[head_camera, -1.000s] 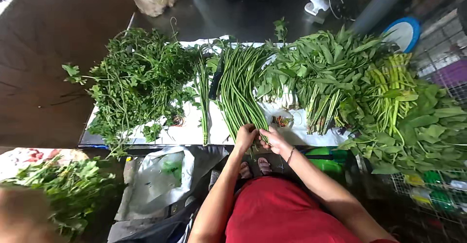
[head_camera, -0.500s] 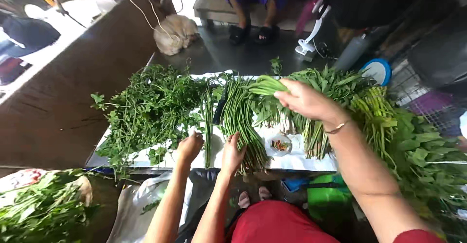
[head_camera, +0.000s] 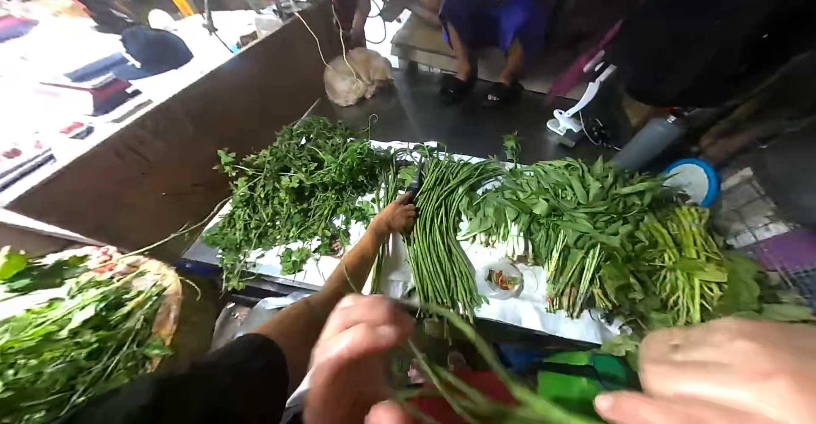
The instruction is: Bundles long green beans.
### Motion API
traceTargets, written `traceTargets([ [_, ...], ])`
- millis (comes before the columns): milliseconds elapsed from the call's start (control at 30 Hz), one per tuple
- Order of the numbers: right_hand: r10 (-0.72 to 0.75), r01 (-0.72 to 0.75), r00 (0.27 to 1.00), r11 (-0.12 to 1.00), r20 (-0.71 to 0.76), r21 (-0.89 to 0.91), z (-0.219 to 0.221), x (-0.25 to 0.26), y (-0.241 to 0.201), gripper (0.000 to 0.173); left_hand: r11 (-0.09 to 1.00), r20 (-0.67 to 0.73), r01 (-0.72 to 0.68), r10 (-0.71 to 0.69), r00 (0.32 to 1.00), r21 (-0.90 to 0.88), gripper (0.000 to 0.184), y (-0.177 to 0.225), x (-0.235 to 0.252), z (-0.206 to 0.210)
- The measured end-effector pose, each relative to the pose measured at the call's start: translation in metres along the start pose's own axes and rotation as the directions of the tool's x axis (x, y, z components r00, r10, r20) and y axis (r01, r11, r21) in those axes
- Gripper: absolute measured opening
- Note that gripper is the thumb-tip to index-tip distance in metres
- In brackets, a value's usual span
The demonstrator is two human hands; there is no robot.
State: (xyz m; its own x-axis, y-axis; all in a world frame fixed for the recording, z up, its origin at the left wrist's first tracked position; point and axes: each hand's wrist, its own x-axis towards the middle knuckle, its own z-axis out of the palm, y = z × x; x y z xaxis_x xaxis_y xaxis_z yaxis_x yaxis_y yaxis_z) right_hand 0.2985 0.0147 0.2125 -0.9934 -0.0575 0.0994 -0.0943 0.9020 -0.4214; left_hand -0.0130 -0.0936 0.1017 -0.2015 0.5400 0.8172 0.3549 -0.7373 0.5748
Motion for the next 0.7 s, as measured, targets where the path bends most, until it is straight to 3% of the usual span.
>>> traceTargets([
  [67, -0.087, 0.088, 0.995, 0.996, 0.052, -0.018, 0.015, 0.021, 0.009, 0.025, 0.979, 0.292, 0.171, -0.133, 0.947, -0.108, 0.054, -0.007, -0.002, 0.008],
  [167, -0.026, 0.028, 1.000, 0.989, 0.016, -0.145, 0.038, 0.064, 0.036, 0.013, 0.806, 0.659, 0.540, -0.272, 0.701, -0.242, 0.092, -0.038, -0.003, 0.038],
  [200, 0.067, -0.058, 0.995, 0.992, 0.076, -0.111, 0.039, 0.081, 0.047, 0.011, 0.707, 0.725, 0.672, -0.342, 0.597, -0.220, 0.095, -0.046, -0.003, 0.047],
  [233, 0.178, -0.170, 0.963, 0.984, 0.203, -0.056, 0.036, 0.098, 0.058, 0.019, 0.561, 0.757, 0.797, -0.415, 0.505, -0.224, 0.087, -0.052, -0.004, 0.054],
  [300, 0.316, -0.347, 0.863, 0.938, 0.395, 0.007, 0.029, 0.125, 0.083, 0.023, 0.289, 0.811, 0.922, -0.452, 0.370, -0.259, 0.074, -0.069, -0.009, 0.060],
  [367, 0.373, -0.433, 0.816, 0.900, 0.442, 0.040, 0.024, 0.135, 0.107, 0.019, 0.209, 0.829, 0.941, -0.450, 0.333, -0.265, 0.048, -0.089, -0.018, 0.057],
  [433, 0.370, -0.445, 0.859, 0.881, 0.354, 0.159, 0.025, 0.130, 0.127, 0.018, 0.222, 0.789, 0.948, -0.527, 0.315, -0.229, 0.030, -0.094, -0.020, 0.060],
  [500, 0.368, -0.395, 0.919, 0.855, 0.144, 0.336, 0.027, 0.115, 0.141, 0.023, 0.179, 0.741, 0.940, -0.580, 0.339, -0.290, 0.016, -0.098, -0.022, 0.064],
  [567, 0.355, -0.240, 0.927, 0.813, -0.125, 0.530, 0.032, 0.095, 0.154, 0.028, 0.127, 0.735, 0.912, -0.554, 0.392, -0.390, 0.025, -0.104, -0.025, 0.063],
  [633, 0.406, -0.066, 0.844, 0.726, -0.350, 0.685, 0.046, 0.084, 0.161, 0.034, 0.122, 0.742, 0.886, -0.503, 0.443, -0.447, 0.024, -0.109, -0.026, 0.063],
  [700, 0.516, 0.004, 0.727, 0.658, -0.454, 0.753, 0.065, 0.079, 0.159, 0.039, 0.134, 0.729, 0.878, -0.508, 0.459, -0.459, 0.019, -0.110, -0.027, 0.065],
])
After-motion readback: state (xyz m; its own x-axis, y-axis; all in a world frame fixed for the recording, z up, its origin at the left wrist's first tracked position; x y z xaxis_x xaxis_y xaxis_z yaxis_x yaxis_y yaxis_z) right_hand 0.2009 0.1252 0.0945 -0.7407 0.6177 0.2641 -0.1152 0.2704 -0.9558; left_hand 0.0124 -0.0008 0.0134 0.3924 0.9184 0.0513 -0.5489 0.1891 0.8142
